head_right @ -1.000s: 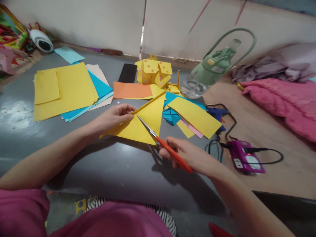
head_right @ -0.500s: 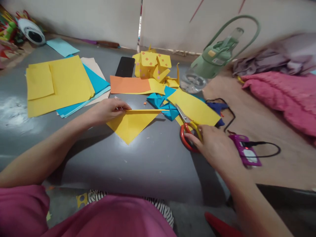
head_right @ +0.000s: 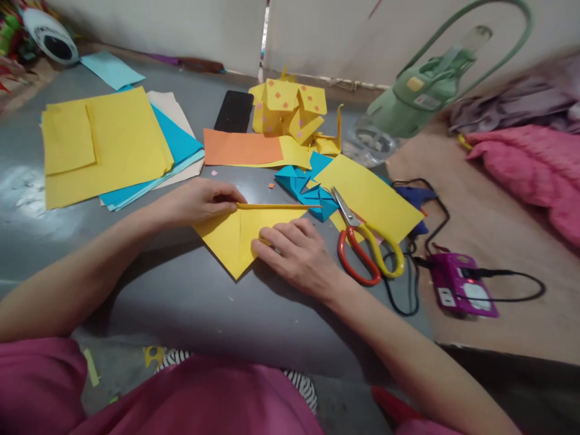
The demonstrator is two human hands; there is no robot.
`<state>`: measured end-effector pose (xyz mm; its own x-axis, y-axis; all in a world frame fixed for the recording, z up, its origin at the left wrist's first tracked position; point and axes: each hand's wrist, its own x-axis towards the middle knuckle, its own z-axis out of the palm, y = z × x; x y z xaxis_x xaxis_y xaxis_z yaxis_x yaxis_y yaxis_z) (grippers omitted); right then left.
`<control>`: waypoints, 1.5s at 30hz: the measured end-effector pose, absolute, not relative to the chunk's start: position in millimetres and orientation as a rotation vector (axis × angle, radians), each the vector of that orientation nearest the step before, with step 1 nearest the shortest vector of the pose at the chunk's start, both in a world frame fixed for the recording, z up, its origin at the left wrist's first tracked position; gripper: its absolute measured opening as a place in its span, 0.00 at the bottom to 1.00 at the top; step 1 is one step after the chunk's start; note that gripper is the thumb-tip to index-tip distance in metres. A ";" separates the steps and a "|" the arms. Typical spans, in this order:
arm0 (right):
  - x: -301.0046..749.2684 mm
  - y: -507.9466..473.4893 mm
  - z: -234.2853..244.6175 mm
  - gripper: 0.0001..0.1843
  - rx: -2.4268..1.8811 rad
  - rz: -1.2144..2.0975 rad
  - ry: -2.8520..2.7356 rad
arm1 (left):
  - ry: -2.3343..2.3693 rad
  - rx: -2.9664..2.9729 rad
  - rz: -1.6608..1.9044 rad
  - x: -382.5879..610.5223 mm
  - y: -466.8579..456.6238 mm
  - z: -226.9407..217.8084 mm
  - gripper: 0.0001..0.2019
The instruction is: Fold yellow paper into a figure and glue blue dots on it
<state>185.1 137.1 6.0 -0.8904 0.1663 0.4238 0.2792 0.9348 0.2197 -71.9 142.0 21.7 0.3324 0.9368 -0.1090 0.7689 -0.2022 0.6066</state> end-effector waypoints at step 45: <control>170.0 129.3 -17.2 0.18 -0.868 0.040 -2.612 | 1.334 2.543 0.198 -62.7 112.1 27.2 0.19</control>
